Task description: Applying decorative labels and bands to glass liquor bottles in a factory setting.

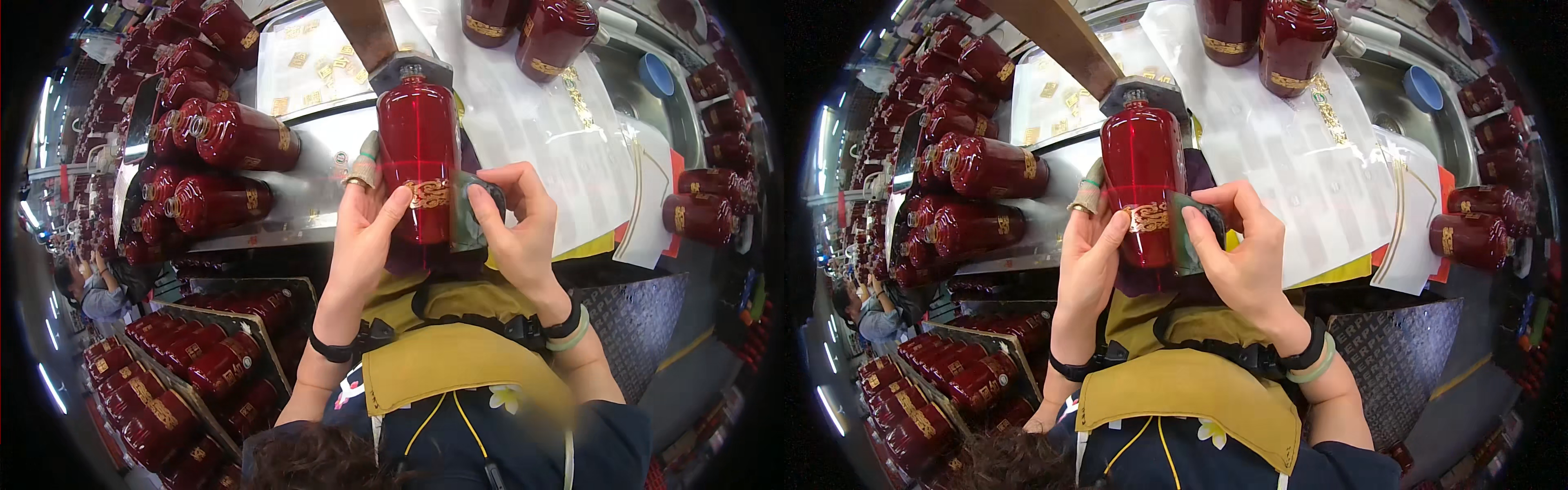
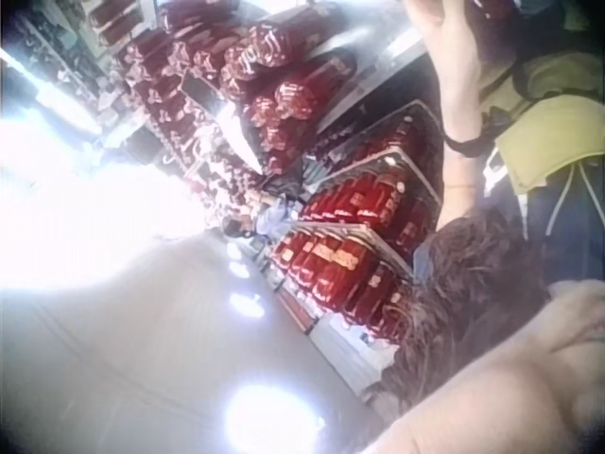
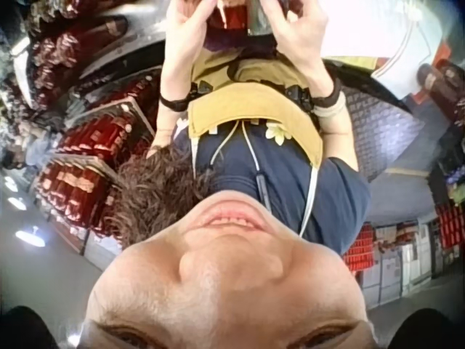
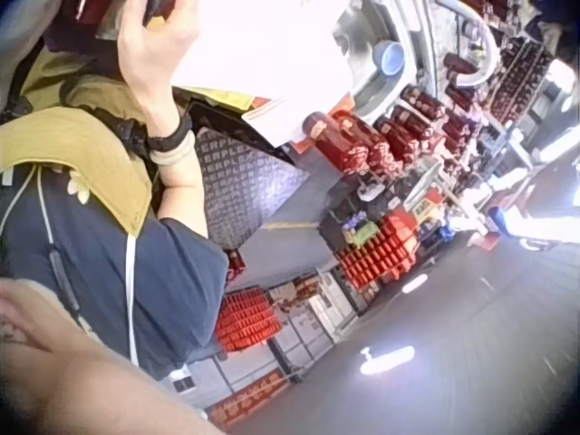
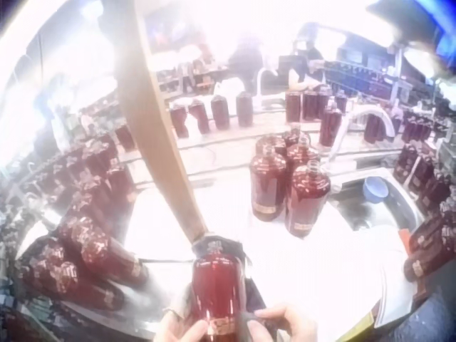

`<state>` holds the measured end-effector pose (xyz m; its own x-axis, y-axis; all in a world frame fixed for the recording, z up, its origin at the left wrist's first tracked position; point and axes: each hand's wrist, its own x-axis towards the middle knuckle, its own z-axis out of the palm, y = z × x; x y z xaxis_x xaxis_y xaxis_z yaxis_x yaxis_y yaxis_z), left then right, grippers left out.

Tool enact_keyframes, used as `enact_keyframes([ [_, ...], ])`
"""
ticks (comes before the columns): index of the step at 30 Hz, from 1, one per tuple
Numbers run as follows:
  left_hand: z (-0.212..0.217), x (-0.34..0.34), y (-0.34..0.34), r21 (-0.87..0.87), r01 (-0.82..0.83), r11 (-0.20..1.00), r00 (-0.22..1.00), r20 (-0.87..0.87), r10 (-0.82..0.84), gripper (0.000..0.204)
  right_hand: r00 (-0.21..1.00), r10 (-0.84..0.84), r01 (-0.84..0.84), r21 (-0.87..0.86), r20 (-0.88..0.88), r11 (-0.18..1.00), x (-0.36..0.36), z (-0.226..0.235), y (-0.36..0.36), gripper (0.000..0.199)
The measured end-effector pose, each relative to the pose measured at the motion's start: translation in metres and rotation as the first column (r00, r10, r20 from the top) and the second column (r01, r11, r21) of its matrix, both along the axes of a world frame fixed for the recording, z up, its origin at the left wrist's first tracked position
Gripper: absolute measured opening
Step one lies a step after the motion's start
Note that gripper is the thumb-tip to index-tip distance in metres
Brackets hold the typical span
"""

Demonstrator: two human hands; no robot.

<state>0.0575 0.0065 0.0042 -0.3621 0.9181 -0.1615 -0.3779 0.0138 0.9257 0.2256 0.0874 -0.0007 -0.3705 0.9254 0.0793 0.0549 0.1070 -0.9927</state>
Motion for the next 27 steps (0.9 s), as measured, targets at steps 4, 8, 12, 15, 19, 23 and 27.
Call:
enact_keyframes([
  [4,-0.001,-0.001,-0.001,0.01,-0.004,1.0,1.0,-0.025,0.004,0.069,1.0,0.017,-0.017,0.038,-0.003,0.999,-0.005,0.001,0.0,0.013],
  [8,0.0,0.002,-0.005,0.033,0.004,0.999,1.0,-0.004,-0.004,0.069,0.995,-0.002,-0.011,0.142,0.097,0.99,-0.015,0.003,0.002,0.014],
  [12,-0.001,0.004,-0.009,0.064,0.002,0.998,1.0,-0.023,-0.001,0.061,0.991,-0.031,0.007,0.182,0.133,0.983,-0.028,0.011,-0.002,0.013],
  [15,-0.001,0.002,-0.013,0.081,0.044,0.996,0.997,-0.073,-0.039,0.062,0.993,0.032,-0.052,0.172,0.114,0.984,-0.033,0.017,-0.002,0.012],
  [19,0.001,0.006,-0.016,0.078,0.101,0.992,0.588,-0.809,0.004,0.091,0.991,-0.117,0.124,0.123,-0.058,0.985,-0.017,0.019,0.016,0.013],
  [23,-0.004,0.011,-0.014,0.037,0.062,0.997,0.09,-0.995,0.031,0.078,0.988,-0.152,0.15,0.057,0.026,0.987,0.013,0.007,0.036,0.016],
  [27,-0.018,0.005,-0.014,0.192,0.056,0.98,0.109,-0.977,0.186,0.071,0.995,-0.094,0.087,0.185,0.029,0.979,0.026,-0.012,0.038,0.024],
])
